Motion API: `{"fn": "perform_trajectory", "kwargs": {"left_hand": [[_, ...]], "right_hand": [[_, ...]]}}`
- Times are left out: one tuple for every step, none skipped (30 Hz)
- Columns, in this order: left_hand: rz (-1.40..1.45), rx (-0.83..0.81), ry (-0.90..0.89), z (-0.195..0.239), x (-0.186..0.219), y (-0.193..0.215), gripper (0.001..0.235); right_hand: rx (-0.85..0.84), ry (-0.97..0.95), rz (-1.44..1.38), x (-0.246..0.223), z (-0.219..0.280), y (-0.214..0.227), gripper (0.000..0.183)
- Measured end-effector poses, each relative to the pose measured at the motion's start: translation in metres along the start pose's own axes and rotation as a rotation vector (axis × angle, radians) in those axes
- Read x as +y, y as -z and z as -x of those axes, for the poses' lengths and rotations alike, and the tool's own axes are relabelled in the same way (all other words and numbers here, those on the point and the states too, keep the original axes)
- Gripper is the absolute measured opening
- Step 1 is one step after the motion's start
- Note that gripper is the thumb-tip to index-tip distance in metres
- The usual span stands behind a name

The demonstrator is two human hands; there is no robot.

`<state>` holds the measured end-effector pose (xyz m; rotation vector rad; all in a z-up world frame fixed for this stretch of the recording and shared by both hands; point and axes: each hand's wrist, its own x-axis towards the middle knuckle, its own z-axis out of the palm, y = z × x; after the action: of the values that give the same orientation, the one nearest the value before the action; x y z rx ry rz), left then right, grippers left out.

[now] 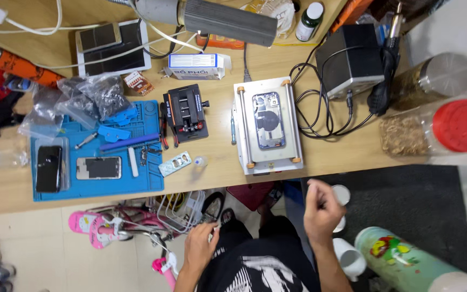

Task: The person uses tweezers to remove a small component from a disassembled mobile phone chassis. They then apply a liquid from a small bottle to the interior of the chassis and continue to manipulate internal parts with the tweezers.

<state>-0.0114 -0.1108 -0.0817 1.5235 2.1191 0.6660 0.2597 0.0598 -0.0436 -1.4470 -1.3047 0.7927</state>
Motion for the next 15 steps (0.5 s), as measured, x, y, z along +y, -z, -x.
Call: {"fn": "perform_trajectory", "kwargs": {"left_hand": [[0.004, -0.028, -0.028, 0.000, -0.007, 0.009, 0.015], [0.008, -0.056, -0.057, -0.002, -0.013, 0.018, 0.015], [0.018, -0.091, -0.078, -0.001, -0.016, 0.024, 0.015], [-0.001, -0.086, -0.153, -0.005, -0.021, 0.030, 0.016], [-0.011, -0.074, -0.216, -0.010, -0.022, 0.029, 0.017], [-0.019, -0.063, -0.278, -0.014, -0.022, 0.028, 0.018], [-0.013, -0.061, -0.353, -0.020, -0.022, 0.024, 0.021], [-0.005, -0.060, -0.427, -0.026, -0.018, 0.015, 0.024], [-0.010, -0.058, -0.529, -0.037, -0.017, 0.009, 0.027], [-0.010, -0.039, -0.557, -0.041, -0.015, -0.001, 0.026], [-0.001, -0.006, -0.564, -0.038, -0.010, -0.018, 0.024], [0.062, 0.014, -0.567, -0.030, -0.012, -0.032, 0.022], [0.120, 0.047, -0.566, -0.018, -0.016, -0.048, 0.021], [0.186, 0.017, -0.594, -0.003, -0.022, -0.067, 0.026], [0.242, -0.011, -0.633, 0.011, -0.034, -0.086, 0.030]], "right_hand": [[-0.012, -0.026, 0.019, 0.018, 0.027, -0.010, 0.011], [-0.047, -0.061, 0.081, 0.041, 0.047, -0.027, 0.012], [-0.087, -0.102, 0.152, 0.066, 0.067, -0.042, 0.013], [-0.163, -0.099, 0.246, 0.096, 0.082, -0.063, 0.017], [-0.253, -0.092, 0.347, 0.126, 0.093, -0.076, 0.021], [-0.458, -0.234, 0.464, 0.155, 0.105, -0.090, 0.025], [-0.663, -0.374, 0.569, 0.182, 0.115, -0.107, 0.029], [-0.765, -0.408, 0.632, 0.206, 0.125, -0.115, 0.031], [-0.815, -0.432, 0.670, 0.228, 0.130, -0.134, 0.032], [-0.870, -0.440, 0.703, 0.247, 0.133, -0.153, 0.033], [-0.904, -0.394, 0.718, 0.267, 0.132, -0.163, 0.033], [-0.941, -0.337, 0.728, 0.286, 0.133, -0.174, 0.034], [-0.969, -0.244, 0.729, 0.306, 0.130, -0.187, 0.036], [-0.980, -0.155, 0.730, 0.326, 0.126, -0.200, 0.037], [-0.979, -0.055, 0.714, 0.344, 0.120, -0.222, 0.038]]}}
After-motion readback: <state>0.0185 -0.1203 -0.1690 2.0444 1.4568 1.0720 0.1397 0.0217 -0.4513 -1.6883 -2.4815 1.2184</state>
